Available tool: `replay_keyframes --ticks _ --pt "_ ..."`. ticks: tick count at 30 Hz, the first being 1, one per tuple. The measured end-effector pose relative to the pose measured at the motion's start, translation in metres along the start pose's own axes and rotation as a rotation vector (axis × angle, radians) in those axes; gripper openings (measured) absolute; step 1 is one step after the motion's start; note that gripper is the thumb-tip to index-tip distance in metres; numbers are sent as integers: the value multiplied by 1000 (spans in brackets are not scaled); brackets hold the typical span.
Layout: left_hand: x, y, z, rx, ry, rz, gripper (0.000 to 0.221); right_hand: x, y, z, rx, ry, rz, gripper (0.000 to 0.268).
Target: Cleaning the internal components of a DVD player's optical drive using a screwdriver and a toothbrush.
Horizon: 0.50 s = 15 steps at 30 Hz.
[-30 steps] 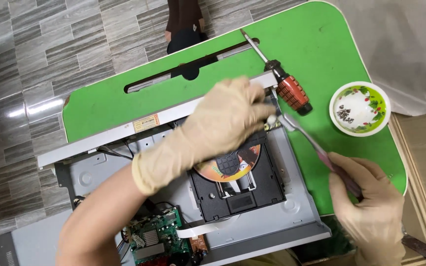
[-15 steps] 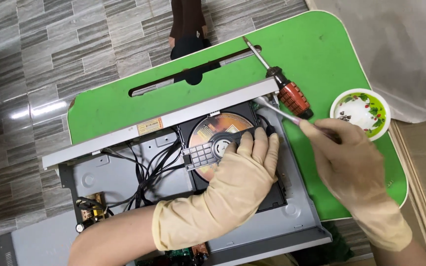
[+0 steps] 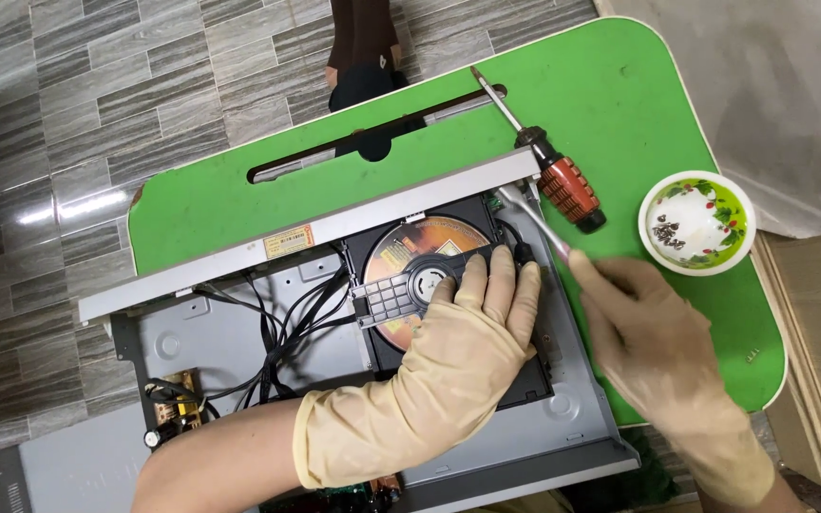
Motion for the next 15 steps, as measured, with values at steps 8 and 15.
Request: replay_keyframes --ticks 8,15 --pt "-2 -2 1 -6 -27 -9 87 5 -13 -2 20 -59 97 49" --pt "-2 -5 -5 -80 -43 -13 87 17 -21 0 28 -260 165 50"
Point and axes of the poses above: each hand's wrist, its own y-axis towards the middle knuckle, its own z-axis out of the palm, x = y × z, the point moved 2 cm from there along y, towards the middle knuckle, and after that the axes turned 14 degrees about -z, right-handed, at the moved point
